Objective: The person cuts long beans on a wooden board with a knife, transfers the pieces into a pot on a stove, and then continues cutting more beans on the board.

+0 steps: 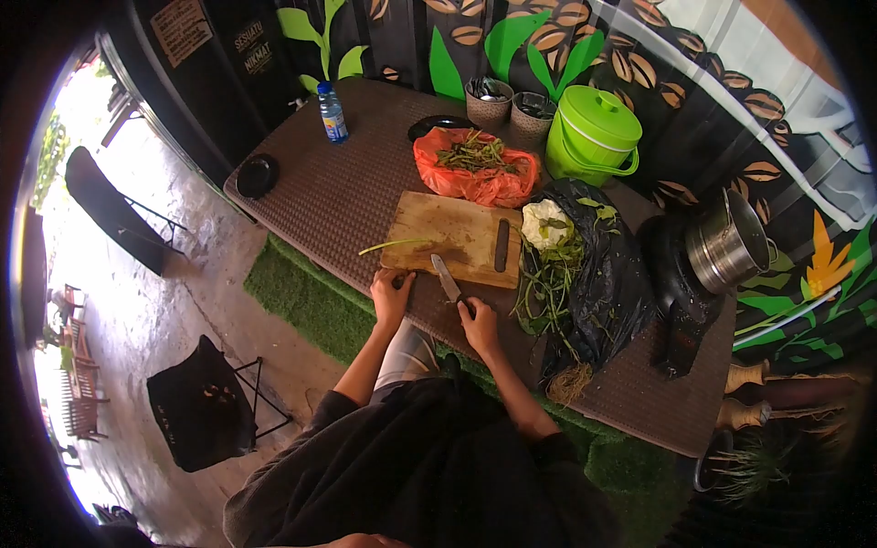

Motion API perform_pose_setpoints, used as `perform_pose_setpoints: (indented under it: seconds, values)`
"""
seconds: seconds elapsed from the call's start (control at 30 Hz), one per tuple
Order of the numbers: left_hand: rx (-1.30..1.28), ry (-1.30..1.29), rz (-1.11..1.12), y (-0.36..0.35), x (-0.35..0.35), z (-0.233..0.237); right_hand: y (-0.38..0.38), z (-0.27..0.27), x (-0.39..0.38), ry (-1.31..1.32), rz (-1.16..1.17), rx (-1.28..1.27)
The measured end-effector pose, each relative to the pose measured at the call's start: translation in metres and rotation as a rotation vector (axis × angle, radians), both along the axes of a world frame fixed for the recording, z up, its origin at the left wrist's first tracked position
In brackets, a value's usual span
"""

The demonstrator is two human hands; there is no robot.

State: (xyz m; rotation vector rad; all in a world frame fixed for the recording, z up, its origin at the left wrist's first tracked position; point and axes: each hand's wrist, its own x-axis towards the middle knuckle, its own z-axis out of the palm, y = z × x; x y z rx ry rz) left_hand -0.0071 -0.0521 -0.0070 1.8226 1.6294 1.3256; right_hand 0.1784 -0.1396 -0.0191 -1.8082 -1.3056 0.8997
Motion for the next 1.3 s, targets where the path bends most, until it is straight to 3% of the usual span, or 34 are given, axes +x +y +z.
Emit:
perform_pose_setpoints:
  seconds: [0.17, 0.23, 0.43, 0.87, 1.2, 1.3]
  values:
    - [-0.084, -0.01, 0.018, 0.005, 0.001, -0.006, 0.001, 0.018, 0.001, 0.235, 0.026, -0.067]
    - [-0.056, -0.028, -0.021, 0.006, 0.0, -0.006, 0.003, 0.03, 0.003, 0.628, 0.004, -0.187]
    - [-0.075, -0.105, -0.102, 0.001, -0.007, -0.002, 0.013, 0.056, 0.016, 1.003, 0.047, -0.316]
    - [0.121, -0.072, -0.235, 0.015, 0.003, 0.014, 0.041, 0.101, 0.03, 0.898, 0.134, -0.265]
    - [0.288, -0.06, -0.374, 0.121, 0.046, 0.091, 0.117, 0.171, 0.073, 0.662, 0.044, -0.123]
    - [0.143, -0.018, -0.471, 0.161, 0.068, 0.123, 0.15, 0.19, 0.09, 0.539, 0.032, -0.038]
